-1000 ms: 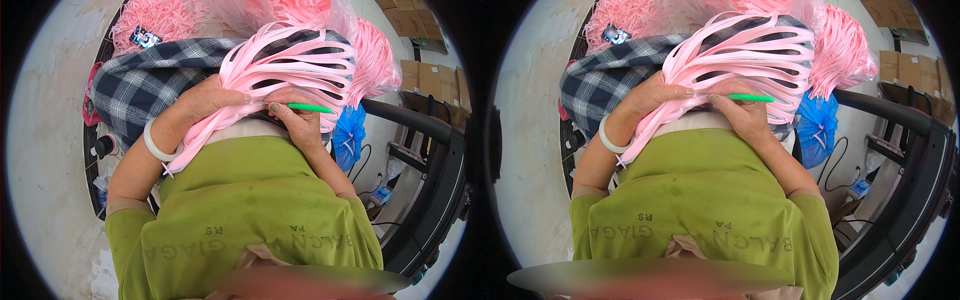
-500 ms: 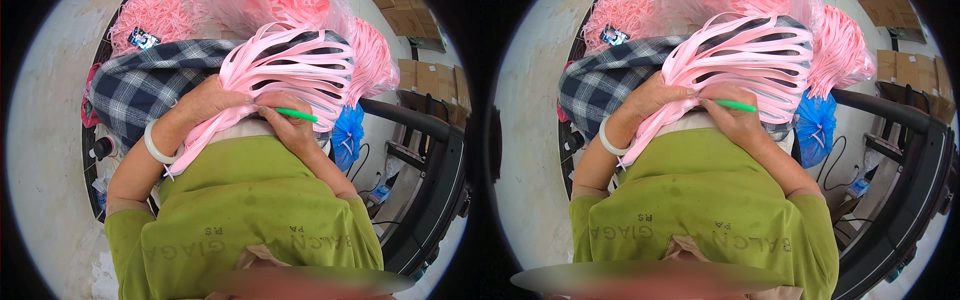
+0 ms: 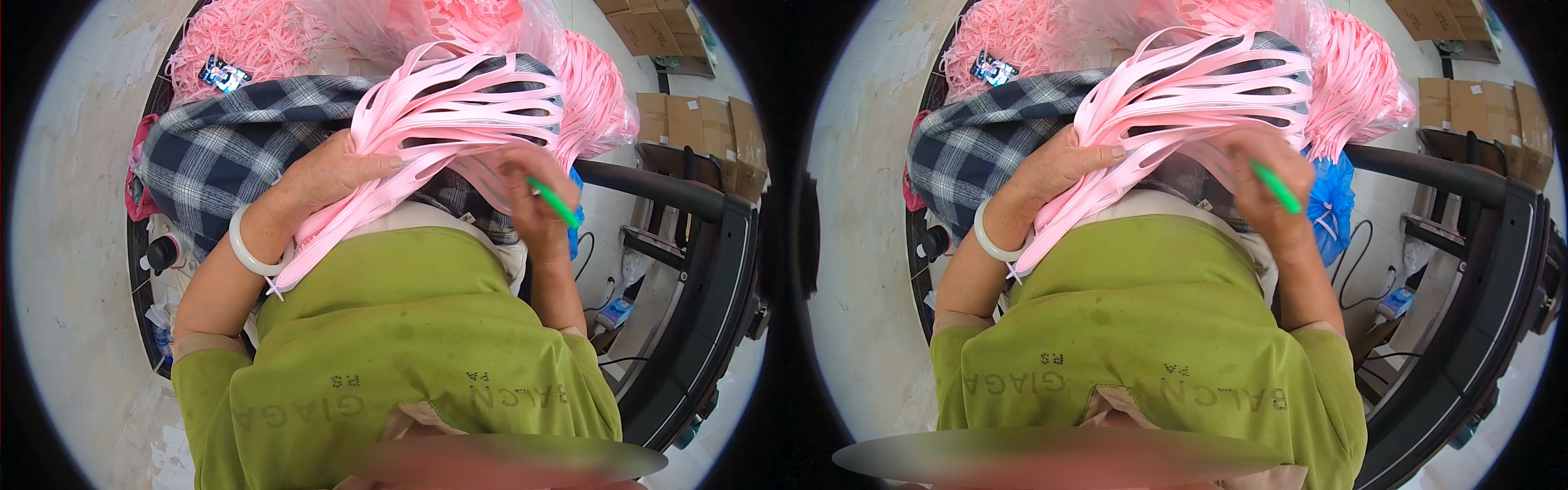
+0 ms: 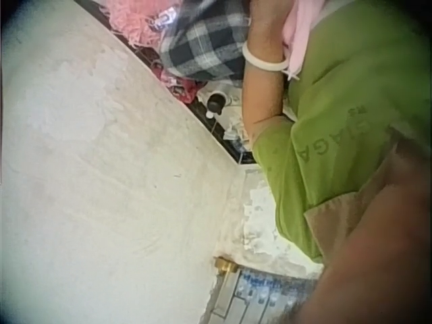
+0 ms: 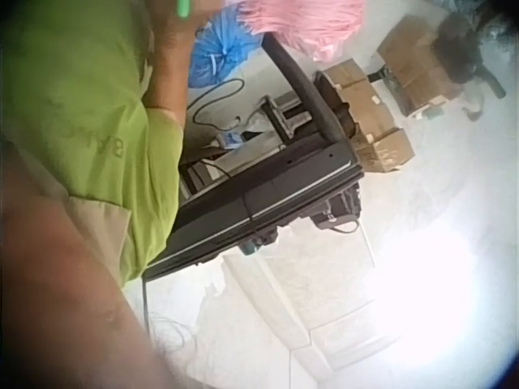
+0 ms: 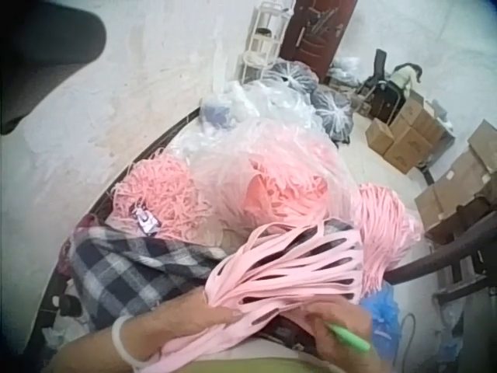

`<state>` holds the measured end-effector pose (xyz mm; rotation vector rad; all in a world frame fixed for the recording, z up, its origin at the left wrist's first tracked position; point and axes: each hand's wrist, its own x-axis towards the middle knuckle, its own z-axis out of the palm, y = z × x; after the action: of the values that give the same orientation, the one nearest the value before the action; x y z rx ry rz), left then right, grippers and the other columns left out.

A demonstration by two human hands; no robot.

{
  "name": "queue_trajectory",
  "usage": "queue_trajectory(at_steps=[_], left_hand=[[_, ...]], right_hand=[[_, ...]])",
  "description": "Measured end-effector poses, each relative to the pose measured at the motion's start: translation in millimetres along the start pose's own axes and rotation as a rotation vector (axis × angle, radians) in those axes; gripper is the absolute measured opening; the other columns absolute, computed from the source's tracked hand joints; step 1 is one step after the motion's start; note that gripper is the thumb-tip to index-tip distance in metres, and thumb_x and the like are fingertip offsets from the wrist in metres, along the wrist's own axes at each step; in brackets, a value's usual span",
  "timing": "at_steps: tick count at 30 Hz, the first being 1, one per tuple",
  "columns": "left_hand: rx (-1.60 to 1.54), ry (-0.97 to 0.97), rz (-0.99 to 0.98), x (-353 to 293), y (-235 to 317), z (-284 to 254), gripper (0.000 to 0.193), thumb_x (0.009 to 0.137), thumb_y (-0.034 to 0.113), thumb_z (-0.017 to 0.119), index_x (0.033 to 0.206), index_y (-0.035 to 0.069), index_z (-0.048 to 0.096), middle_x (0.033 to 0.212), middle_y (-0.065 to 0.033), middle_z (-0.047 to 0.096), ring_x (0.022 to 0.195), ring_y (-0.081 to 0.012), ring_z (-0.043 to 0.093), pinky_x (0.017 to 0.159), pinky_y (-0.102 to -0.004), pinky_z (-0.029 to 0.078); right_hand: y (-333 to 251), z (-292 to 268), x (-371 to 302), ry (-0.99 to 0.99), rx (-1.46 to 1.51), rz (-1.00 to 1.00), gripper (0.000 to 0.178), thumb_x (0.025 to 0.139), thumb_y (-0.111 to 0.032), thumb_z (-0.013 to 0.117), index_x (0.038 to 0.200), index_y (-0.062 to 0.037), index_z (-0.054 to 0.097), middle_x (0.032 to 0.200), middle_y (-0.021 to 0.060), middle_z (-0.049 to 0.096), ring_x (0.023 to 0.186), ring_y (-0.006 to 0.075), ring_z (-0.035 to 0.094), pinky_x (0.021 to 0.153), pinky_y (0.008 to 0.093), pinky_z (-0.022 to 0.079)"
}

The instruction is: The person assembles pink plastic components using a green hook tool.

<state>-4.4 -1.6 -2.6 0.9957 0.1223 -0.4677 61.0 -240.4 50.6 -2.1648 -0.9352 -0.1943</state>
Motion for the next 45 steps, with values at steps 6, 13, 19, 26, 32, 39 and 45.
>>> queue_trajectory(at_steps=[6, 13, 19, 26, 32, 39, 45], left_hand=[[0.045, -0.043, -0.068, -2, 2, -2, 0.049, 0.078, 0.018, 0.065, 0.120, 0.000, 0.047, 0.106, -0.0091, 0.058, 0.089, -0.0142, 0.057, 0.079, -0.0268, 0.047], [0.104, -0.028, -0.108, 0, -4, -6, 0.049, 0.078, 0.018, 0.066, 0.120, 0.000, 0.048, 0.106, -0.0095, 0.058, 0.089, -0.0144, 0.057, 0.081, -0.0277, 0.046], [0.162, -0.113, -0.036, -2, 6, 5, 0.057, 0.074, 0.017, 0.070, 0.122, -0.001, 0.046, 0.112, -0.0098, 0.055, 0.099, -0.0152, 0.053, 0.087, -0.0283, 0.042], [0.368, -0.227, -0.070, 2, -4, 1, 0.062, 0.063, 0.022, 0.075, 0.115, -0.001, 0.052, 0.105, -0.0107, 0.059, 0.097, -0.0174, 0.054, 0.087, -0.0283, 0.041], [0.630, -0.121, -0.134, 4, -3, -6, 0.053, 0.070, 0.020, 0.070, 0.115, 0.000, 0.053, 0.106, -0.0078, 0.059, 0.097, -0.0146, 0.052, 0.088, -0.0288, 0.040], [0.099, 0.002, -0.002, 0, 8, 0, 0.044, 0.078, 0.014, 0.063, 0.117, -0.001, 0.050, 0.106, -0.0062, 0.056, 0.091, -0.0116, 0.053, 0.082, -0.0258, 0.043], [-0.169, 0.027, -0.104, 5, 21, 9, 0.046, 0.078, 0.010, 0.062, 0.119, -0.001, 0.046, 0.104, -0.0071, 0.058, 0.089, -0.0139, 0.057, 0.081, -0.0270, 0.046]], right_hand=[[30, -68, 28, 0.365, -0.127, 0.031, 0.010, 0.083, 0.006, 0.052, 0.089, 0.0036, 0.061, 0.083, 0.0100, 0.063, 0.074, 0.0151, 0.062, 0.067, 0.0242, 0.051], [78, -99, 106, 0.661, -0.230, -0.117, 0.008, 0.083, 0.001, 0.054, 0.082, 0.0025, 0.062, 0.074, 0.0092, 0.065, 0.069, 0.0145, 0.064, 0.064, 0.0235, 0.052], [80, -63, 197, 0.698, -0.381, -0.096, 0.013, 0.082, -0.012, 0.059, 0.084, -0.0024, 0.067, 0.070, 0.0028, 0.065, 0.057, 0.0098, 0.057, 0.055, 0.0216, 0.045], [43, -36, 275, 0.343, 0.676, 0.201, 0.005, 0.077, -0.007, 0.061, 0.077, -0.0026, 0.063, 0.061, 0.0010, 0.059, 0.055, 0.0079, 0.055, 0.048, 0.0203, 0.041], [51, -17, 209, -0.069, 0.221, -0.116, 0.010, 0.080, -0.008, 0.059, 0.083, 0.0004, 0.064, 0.076, 0.0050, 0.063, 0.067, 0.0108, 0.056, 0.062, 0.0231, 0.045], [124, -62, 17, 0.519, 0.902, 0.608, 0.017, 0.085, -0.010, 0.056, 0.095, 0.0025, 0.060, 0.085, 0.0106, 0.063, 0.073, 0.0155, 0.060, 0.066, 0.0275, 0.049], [118, 7, -51, 0.793, 0.734, 0.728, 0.020, 0.088, -0.015, 0.053, 0.096, 0.0026, 0.060, 0.086, 0.0092, 0.063, 0.076, 0.0154, 0.060, 0.070, 0.0267, 0.049]])
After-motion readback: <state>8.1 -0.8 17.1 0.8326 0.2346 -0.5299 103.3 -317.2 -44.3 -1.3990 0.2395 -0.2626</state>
